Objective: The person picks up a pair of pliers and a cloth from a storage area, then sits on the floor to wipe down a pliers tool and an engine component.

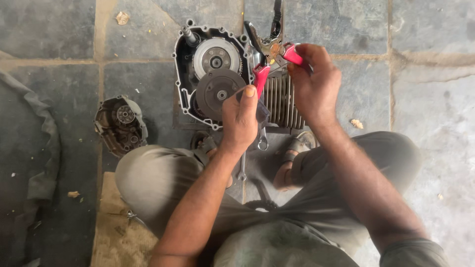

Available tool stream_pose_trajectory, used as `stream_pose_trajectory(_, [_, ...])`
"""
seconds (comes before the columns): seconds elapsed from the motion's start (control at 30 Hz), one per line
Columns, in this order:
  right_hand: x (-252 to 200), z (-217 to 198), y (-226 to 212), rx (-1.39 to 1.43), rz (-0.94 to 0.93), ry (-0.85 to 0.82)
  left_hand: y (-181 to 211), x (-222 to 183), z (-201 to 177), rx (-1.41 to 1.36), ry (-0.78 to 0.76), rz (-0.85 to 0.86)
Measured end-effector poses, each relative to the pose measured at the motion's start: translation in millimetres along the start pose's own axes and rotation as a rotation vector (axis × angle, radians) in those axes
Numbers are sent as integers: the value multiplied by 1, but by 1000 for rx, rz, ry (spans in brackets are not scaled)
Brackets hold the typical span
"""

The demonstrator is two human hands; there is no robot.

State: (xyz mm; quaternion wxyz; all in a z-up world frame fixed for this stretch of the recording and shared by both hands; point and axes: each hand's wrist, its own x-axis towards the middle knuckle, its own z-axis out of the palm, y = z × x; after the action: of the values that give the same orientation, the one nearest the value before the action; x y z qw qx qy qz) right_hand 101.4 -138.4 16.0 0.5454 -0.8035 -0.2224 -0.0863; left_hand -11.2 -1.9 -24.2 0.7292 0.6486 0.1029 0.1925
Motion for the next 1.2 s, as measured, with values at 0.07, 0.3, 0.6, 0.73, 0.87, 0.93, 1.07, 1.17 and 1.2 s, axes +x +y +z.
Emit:
stream_pose_trajectory(0.07, [-30, 7, -18, -119, -75, -155, 1, 10, 5, -11, 32, 46])
stream_pose_trajectory(0.3, [-18, 9, -7, -289, -102, -55, -5, 12, 1, -53, 29, 17])
stream_pose_trajectory(0.6, [-40, 14, -29, -151, -146, -163, -5, 15, 8, -114, -13, -27])
stream_pose_trajectory(0.73, [-13, 7, -10, -265, 44, -84, -7, 5, 2, -127, -17, -84])
stream_pose_trajectory(0.87, [-21, 15, -14, -358, -268, -92, -3, 14, -1, -109, -9, -17])
stream_pose_trajectory(0.93, [-25, 15, -10, -340, -232, -87, -11, 11, -1, -143, -7, -84])
stream_pose_trajectory(1.07, [-27, 12, -22, -235, -207, -101, -9, 17, 3, -171, 11, -76])
stream_pose_trajectory(1.17, [-7, 10, -7, -201, -145, -42, -14, 15, -2, -134, 19, -54])
stream_pose_trajectory(1.2, [0, 7, -1, -190, -88, 23, -16, 10, -3, -110, 10, -54])
